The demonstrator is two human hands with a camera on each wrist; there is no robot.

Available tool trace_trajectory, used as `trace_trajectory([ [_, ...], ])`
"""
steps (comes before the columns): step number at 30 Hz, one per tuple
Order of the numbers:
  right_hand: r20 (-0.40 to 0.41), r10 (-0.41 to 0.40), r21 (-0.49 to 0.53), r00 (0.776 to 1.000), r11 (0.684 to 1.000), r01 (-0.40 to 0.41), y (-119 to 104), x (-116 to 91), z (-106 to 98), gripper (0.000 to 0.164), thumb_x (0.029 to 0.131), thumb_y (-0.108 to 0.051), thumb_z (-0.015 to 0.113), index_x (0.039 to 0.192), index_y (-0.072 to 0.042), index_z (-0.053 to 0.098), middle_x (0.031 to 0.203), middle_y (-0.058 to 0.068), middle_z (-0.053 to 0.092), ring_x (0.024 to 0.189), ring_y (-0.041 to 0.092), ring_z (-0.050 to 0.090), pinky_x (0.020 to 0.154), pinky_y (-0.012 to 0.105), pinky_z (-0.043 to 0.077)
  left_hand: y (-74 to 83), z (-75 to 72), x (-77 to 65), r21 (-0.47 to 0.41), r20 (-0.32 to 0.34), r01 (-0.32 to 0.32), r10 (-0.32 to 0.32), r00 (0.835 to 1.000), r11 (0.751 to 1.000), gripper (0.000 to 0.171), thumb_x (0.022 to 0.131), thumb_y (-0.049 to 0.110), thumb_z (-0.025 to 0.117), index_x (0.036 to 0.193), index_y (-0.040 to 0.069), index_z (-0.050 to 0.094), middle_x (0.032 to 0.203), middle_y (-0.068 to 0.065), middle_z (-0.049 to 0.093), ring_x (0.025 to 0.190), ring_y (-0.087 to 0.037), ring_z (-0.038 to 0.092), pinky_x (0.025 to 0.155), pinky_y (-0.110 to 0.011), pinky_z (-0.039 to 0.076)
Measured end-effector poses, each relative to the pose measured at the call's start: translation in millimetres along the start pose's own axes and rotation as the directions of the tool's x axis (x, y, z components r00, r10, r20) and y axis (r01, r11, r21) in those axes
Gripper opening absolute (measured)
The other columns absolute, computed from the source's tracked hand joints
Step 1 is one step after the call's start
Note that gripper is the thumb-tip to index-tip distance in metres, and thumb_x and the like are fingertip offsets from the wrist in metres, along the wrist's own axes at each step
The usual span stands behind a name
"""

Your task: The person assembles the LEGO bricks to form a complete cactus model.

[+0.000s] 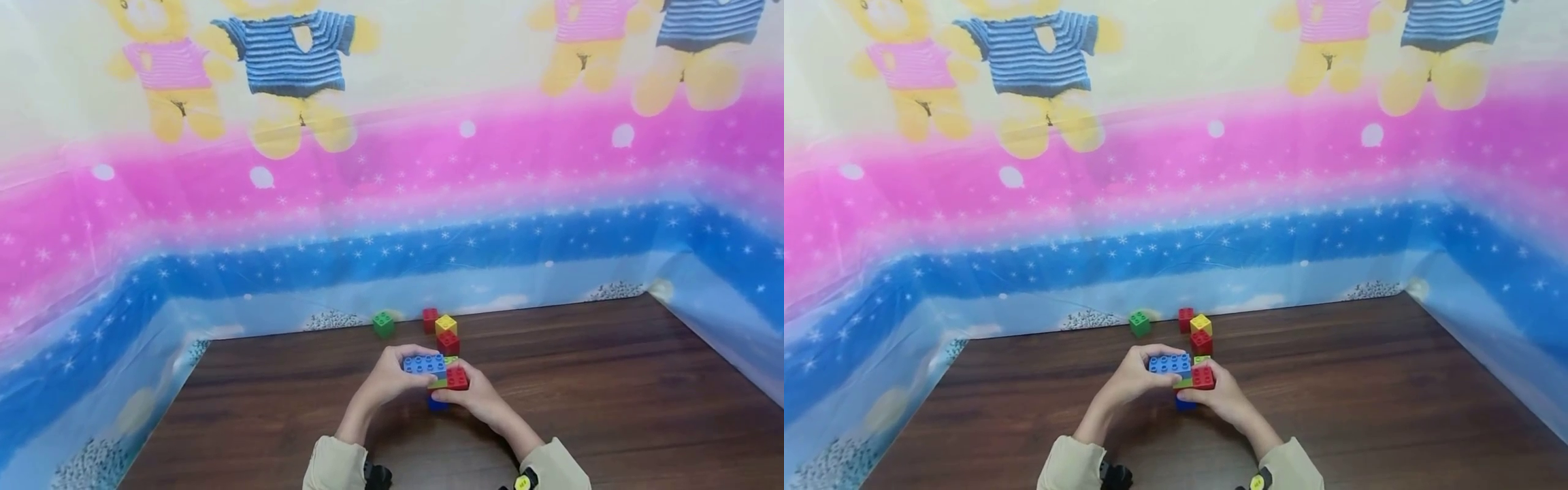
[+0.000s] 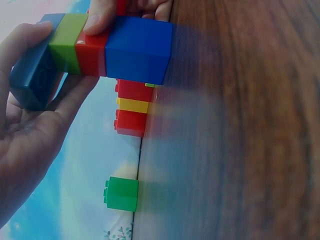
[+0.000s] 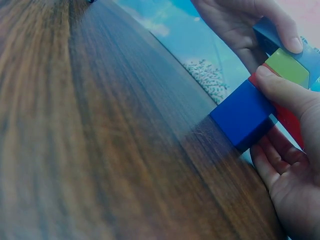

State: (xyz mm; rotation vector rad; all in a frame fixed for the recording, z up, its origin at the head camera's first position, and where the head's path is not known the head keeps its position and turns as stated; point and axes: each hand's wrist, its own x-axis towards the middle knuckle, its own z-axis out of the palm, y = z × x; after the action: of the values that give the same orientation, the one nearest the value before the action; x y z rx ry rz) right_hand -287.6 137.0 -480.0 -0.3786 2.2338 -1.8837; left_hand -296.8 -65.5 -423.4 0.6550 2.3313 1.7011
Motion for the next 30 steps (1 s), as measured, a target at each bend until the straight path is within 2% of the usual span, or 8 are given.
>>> trace_trajectory([
  [8, 0.000, 0.000, 0.006, 1.000, 1.000, 0.000, 2, -1, 0, 0.058, 0.088, -0.033, 0.072, 0.133, -0.006, 0.048, 0.124, 0.012, 0.062, 0.107, 0.018, 0.062, 0.096, 0.036, 0.052, 2.3, 1.5, -2.0, 0.033, 0.002, -0.002, 0.002, 1.000, 0.999, 0.036, 0.087, 0.020, 0.073, 0.121, 0.014, 0.068, 0.122, -0.013, 0.064, 0.097, -0.018, 0.059, 0.090, -0.033, 0.055],
  [15, -0.024, -0.009, -0.003, 1.000, 1.000, 0.009, 1, -3, -5, 0.057, 0.088, -0.032, 0.072, 0.133, -0.006, 0.048, 0.124, 0.013, 0.062, 0.107, 0.019, 0.062, 0.097, 0.037, 0.053, 9.7, 2.8, 0.8, 0.021, 0.036, 0.023, -0.024, 0.999, 1.000, 0.039, 0.087, 0.023, 0.073, 0.124, 0.015, 0.065, 0.122, -0.011, 0.061, 0.098, -0.017, 0.059, 0.090, -0.033, 0.055],
  [22, 0.010, -0.016, 0.003, 1.000, 1.000, 0.016, 0, 0, -3, 0.059, 0.088, -0.032, 0.072, 0.135, -0.008, 0.046, 0.127, 0.013, 0.061, 0.109, 0.018, 0.061, 0.098, 0.037, 0.052, 15.0, -6.2, 1.1, 0.025, 0.085, 0.008, -0.010, 0.996, 1.000, 0.039, 0.088, 0.021, 0.072, 0.125, 0.010, 0.064, 0.124, -0.013, 0.063, 0.098, -0.016, 0.061, 0.088, -0.030, 0.055],
  [25, 0.017, -0.028, -0.004, 0.999, 1.000, 0.028, -1, 0, -2, 0.058, 0.089, -0.031, 0.071, 0.135, -0.007, 0.046, 0.126, 0.013, 0.062, 0.109, 0.018, 0.062, 0.099, 0.038, 0.052, 16.3, -11.9, 0.0, 0.007, 0.112, 0.001, -0.002, 0.994, 1.000, 0.041, 0.091, 0.024, 0.069, 0.128, 0.009, 0.062, 0.129, -0.014, 0.062, 0.105, -0.019, 0.062, 0.091, -0.032, 0.055],
  [27, 0.014, -0.034, -0.020, 0.999, 0.999, 0.035, -2, 0, -3, 0.058, 0.089, -0.031, 0.071, 0.135, -0.006, 0.046, 0.126, 0.014, 0.062, 0.109, 0.018, 0.062, 0.099, 0.039, 0.051, 16.9, -15.4, -1.0, 0.013, 0.108, -0.023, 0.021, 0.994, 1.000, 0.042, 0.093, 0.026, 0.066, 0.130, 0.007, 0.060, 0.131, -0.015, 0.062, 0.112, -0.023, 0.061, 0.093, -0.034, 0.055],
  [30, 0.011, -0.029, -0.030, 1.000, 0.999, 0.029, -1, -2, -3, 0.058, 0.090, -0.031, 0.070, 0.135, -0.005, 0.046, 0.126, 0.015, 0.062, 0.109, 0.019, 0.062, 0.100, 0.041, 0.050, 16.6, -18.9, -2.7, 0.048, 0.067, -0.057, 0.054, 0.996, 0.997, 0.042, 0.096, 0.029, 0.062, 0.130, 0.006, 0.059, 0.130, -0.016, 0.064, 0.118, -0.029, 0.060, 0.094, -0.036, 0.054],
])
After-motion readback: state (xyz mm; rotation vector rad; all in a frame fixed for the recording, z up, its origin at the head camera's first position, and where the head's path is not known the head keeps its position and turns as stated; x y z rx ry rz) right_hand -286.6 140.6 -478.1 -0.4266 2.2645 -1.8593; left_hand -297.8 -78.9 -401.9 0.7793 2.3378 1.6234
